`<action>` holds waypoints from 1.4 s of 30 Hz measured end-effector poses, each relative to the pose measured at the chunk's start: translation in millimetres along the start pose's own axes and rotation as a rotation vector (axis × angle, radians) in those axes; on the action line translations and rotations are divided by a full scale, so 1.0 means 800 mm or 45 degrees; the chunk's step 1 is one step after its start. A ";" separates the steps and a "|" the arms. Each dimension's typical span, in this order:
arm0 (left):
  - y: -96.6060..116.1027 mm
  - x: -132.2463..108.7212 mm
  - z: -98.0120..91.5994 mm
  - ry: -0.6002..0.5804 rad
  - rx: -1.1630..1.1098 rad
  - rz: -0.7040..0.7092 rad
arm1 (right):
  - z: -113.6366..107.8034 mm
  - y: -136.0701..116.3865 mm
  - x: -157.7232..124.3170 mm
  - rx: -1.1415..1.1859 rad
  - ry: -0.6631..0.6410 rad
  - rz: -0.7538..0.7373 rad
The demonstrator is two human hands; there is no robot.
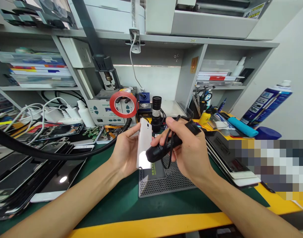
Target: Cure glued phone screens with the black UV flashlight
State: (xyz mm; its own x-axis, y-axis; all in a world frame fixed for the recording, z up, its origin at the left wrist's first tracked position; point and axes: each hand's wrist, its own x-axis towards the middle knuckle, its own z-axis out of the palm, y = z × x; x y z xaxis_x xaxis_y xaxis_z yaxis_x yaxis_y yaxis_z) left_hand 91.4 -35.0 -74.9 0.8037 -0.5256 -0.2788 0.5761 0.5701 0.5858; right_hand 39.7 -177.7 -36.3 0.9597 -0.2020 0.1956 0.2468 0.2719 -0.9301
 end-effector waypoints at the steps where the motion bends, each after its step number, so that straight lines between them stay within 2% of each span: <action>1: 0.000 0.000 0.001 0.032 -0.005 0.018 | 0.001 0.000 0.000 0.007 0.001 -0.006; 9: -0.002 0.001 0.006 0.131 0.034 0.075 | 0.004 -0.005 -0.005 -0.022 -0.021 -0.045; 16: -0.003 0.005 0.004 0.223 0.080 0.032 | 0.009 -0.010 -0.015 0.034 -0.124 -0.085; 18: -0.004 0.005 0.005 0.238 0.090 0.025 | 0.008 -0.009 -0.016 0.003 -0.110 -0.121; 26: -0.009 0.008 -0.003 0.087 0.187 0.079 | 0.003 -0.002 -0.006 -0.027 0.042 -0.222; 29: -0.011 0.008 -0.003 0.099 0.195 0.113 | 0.003 0.000 -0.002 -0.039 0.074 -0.279; 42: -0.010 0.004 -0.001 0.089 0.202 0.052 | -0.002 0.011 0.005 -0.250 0.131 -0.414</action>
State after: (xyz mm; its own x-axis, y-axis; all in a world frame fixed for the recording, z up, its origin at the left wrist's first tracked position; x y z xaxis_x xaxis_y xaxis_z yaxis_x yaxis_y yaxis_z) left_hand 89.0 -41.0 -80.9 0.8376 -0.4557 -0.3012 0.5163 0.4806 0.7088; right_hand 45.3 -177.2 -44.3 0.8147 -0.3436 0.4671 0.4958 -0.0049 -0.8684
